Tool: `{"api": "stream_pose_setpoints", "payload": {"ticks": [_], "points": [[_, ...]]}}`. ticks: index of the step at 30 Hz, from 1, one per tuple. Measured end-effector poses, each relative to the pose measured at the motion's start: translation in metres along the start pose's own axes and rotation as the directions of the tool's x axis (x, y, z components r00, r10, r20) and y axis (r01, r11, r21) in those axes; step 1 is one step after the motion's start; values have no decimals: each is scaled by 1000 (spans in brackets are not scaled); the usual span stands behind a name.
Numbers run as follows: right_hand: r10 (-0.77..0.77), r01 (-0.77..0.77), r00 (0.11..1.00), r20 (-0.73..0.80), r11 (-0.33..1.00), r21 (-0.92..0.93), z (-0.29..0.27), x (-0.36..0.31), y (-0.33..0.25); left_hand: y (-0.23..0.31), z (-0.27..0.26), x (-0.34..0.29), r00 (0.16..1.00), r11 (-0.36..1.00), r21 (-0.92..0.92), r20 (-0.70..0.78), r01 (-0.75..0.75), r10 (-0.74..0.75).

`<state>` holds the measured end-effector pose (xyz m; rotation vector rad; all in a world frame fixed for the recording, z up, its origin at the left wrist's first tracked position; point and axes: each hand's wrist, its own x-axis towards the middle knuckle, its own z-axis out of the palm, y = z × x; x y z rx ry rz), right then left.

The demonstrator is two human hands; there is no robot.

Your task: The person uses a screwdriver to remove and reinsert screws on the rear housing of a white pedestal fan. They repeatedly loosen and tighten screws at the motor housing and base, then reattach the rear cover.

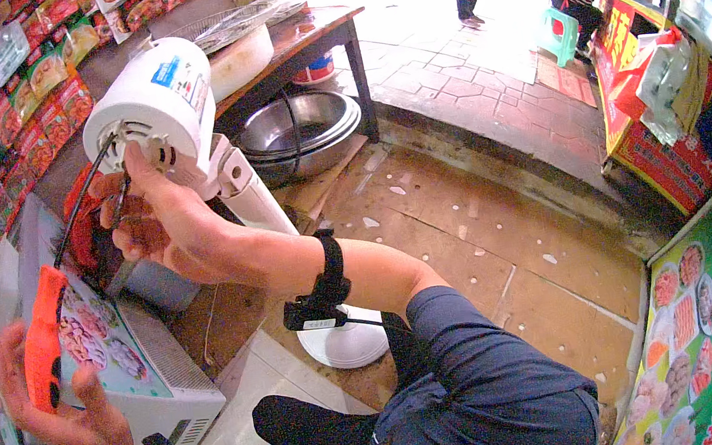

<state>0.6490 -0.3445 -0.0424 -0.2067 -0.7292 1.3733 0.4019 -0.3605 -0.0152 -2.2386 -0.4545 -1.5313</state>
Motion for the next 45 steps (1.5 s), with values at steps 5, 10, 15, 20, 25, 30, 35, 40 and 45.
{"api": "stream_pose_setpoints", "payload": {"ticks": [5,10,15,20,25,30,35,40,45], "points": [[-13,13,999,32,1000,-20,-3,2,-1,2,-2,7,997,994,-79,-12,77,-78],[-10,11,999,31,999,-45,-3,3,-1,4,0,7,1000,997,-75,-8,15,-16],[-1,1,1000,21,1000,-18,-2,3,0,-1,-1,6,997,998,-58,-64,33,-37],[-8,8,999,35,1000,-11,-2,2,-1,-3,4,6,997,998,14,-44,-61,62],[4,-3,1000,9,1000,-24,-2,0,0,5,-3,4,993,988,-95,-10,120,-121],[-8,8,1000,30,1000,-13,-1,0,0,5,-2,10,994,989,101,35,-110,107],[-15,19,999,46,997,-71,-3,-2,-1,14,6,10,991,956,-272,-49,108,-126],[63,-45,998,18,855,-517,-12,-26,-17,23,-2,15,986,977,-135,14,167,-167],[-620,461,721,310,96,-882,-43,-62,-38,20,-5,16,997,986,-149,-13,73,-76]]}}
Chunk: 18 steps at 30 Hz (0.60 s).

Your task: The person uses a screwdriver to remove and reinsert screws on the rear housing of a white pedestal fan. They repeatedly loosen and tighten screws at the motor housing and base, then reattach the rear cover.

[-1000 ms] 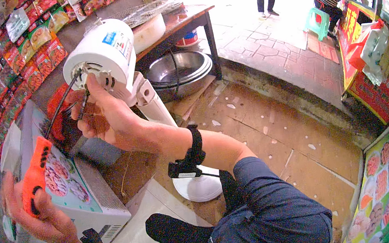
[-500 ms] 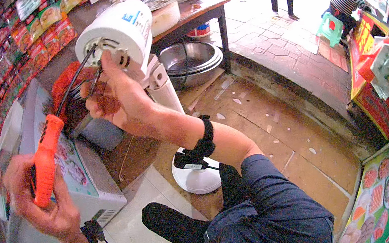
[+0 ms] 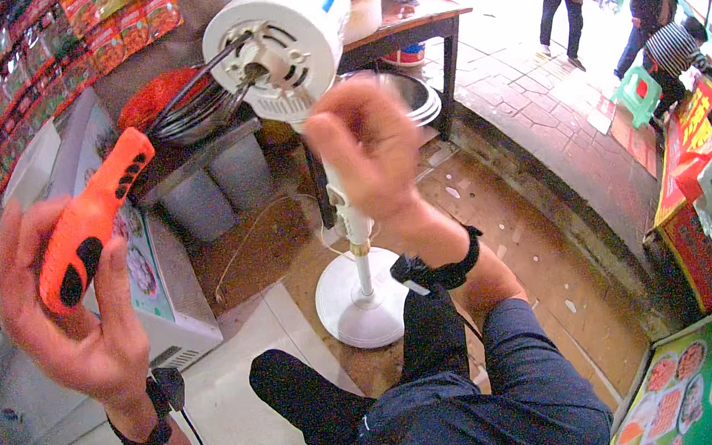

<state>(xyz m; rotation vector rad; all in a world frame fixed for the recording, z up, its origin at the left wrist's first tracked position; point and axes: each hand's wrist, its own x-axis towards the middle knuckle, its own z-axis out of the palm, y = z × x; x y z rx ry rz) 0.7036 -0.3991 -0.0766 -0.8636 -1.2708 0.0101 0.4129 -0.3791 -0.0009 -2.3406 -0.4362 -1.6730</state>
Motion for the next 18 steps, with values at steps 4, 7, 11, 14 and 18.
{"api": "stream_pose_setpoints", "payload": {"ticks": [4,7,11,14,18], "points": [[-235,198,968,-90,933,-302,-17,32,41,-5,-3,-2,998,991,120,52,-51,45],[77,-74,997,19,989,-127,-12,39,68,-4,4,-4,998,998,11,-23,-56,56],[305,-315,937,174,949,34,-8,34,79,1,8,1,993,988,105,-19,-114,116],[310,-321,933,181,946,33,-6,33,77,-1,-4,9,969,968,115,133,-223,207],[286,-294,944,164,955,25,-4,33,72,-2,-6,7,987,989,71,107,-131,123]]}}
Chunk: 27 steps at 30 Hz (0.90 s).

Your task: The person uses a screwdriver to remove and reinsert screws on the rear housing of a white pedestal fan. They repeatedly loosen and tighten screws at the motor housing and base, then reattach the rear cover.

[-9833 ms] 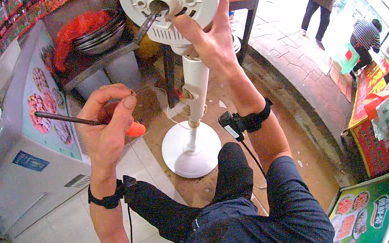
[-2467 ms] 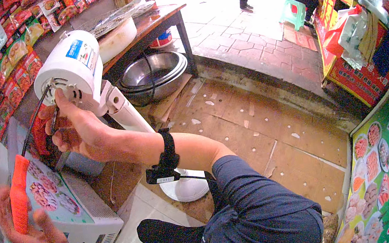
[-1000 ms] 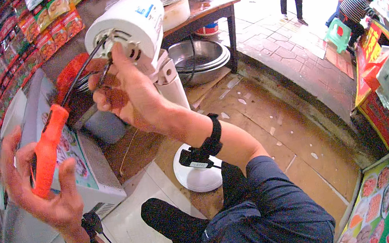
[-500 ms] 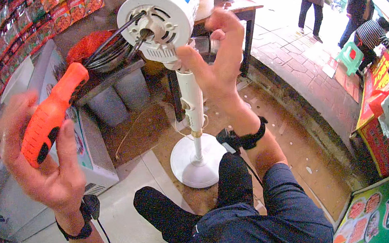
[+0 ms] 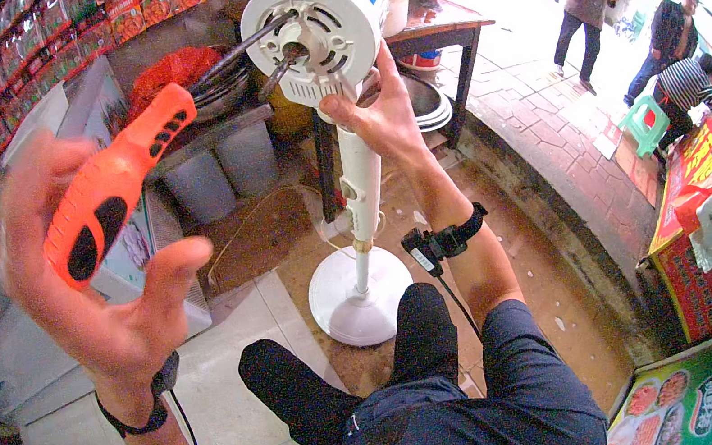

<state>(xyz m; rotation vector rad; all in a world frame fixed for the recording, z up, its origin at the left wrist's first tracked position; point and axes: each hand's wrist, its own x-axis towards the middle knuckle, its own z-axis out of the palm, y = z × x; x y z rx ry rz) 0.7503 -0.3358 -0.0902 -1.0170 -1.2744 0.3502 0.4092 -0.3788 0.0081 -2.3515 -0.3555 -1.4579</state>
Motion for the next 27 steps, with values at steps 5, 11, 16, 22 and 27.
{"api": "stream_pose_setpoints", "payload": {"ticks": [5,11,16,22,27], "points": [[10,-11,1000,-26,1000,-23,2,1,-1,-2,6,-5,998,991,133,-63,-13,22],[38,-38,997,-66,999,-13,5,2,-2,11,11,0,989,991,-86,-102,99,-108],[13,-30,992,-125,991,-133,7,4,-2,8,9,0,993,995,55,-86,84,-79],[91,-116,983,-162,981,-153,7,4,0,9,9,1,990,989,58,-39,135,-133],[51,-65,988,-145,994,-88,13,3,0,5,6,6,998,996,77,-41,-53,56]]}}
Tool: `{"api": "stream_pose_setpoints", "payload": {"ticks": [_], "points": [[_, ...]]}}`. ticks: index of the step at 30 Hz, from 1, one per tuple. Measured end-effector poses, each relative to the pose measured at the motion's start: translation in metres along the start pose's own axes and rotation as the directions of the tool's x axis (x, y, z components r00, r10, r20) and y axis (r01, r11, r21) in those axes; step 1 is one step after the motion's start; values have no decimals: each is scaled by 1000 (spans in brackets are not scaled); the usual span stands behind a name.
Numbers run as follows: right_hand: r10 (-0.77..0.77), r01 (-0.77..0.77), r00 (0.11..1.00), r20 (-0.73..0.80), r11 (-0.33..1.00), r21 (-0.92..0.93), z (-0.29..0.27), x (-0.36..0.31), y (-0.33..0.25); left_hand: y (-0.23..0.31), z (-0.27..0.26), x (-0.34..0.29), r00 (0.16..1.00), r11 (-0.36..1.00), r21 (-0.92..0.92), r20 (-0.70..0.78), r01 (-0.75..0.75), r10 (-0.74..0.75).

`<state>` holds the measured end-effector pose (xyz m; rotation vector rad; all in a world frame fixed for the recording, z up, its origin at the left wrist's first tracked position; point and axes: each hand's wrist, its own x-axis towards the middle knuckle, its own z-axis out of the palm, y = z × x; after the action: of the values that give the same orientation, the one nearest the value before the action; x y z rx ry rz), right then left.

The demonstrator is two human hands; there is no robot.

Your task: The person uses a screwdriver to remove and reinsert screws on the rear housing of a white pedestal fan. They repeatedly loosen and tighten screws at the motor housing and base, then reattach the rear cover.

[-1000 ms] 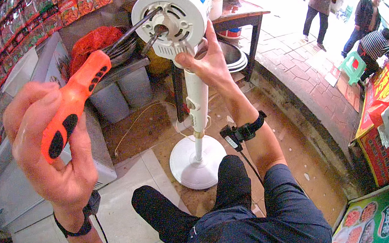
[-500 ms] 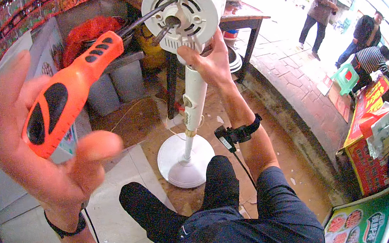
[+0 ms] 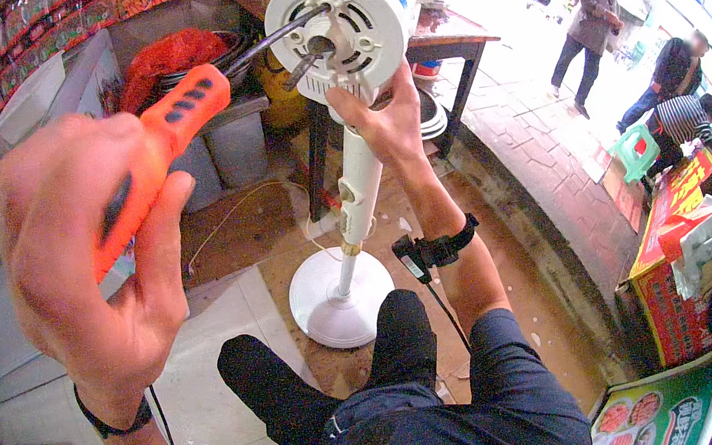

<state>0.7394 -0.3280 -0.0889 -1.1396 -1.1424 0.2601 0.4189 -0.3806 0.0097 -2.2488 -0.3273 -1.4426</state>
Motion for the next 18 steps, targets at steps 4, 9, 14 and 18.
{"api": "stream_pose_setpoints", "payload": {"ticks": [4,9,14,18], "points": [[-12,12,1000,21,1000,7,2,-1,-2,-1,-5,0,1000,999,31,8,-23,23],[-11,11,1000,2,1000,-3,1,1,-2,0,9,-4,938,936,-237,-170,260,-303],[-163,160,986,31,983,95,6,3,-3,-2,3,-3,987,989,-134,-140,55,-74],[-118,115,993,27,989,96,6,5,-4,-10,5,0,994,994,-111,-111,-6,-6]]}}
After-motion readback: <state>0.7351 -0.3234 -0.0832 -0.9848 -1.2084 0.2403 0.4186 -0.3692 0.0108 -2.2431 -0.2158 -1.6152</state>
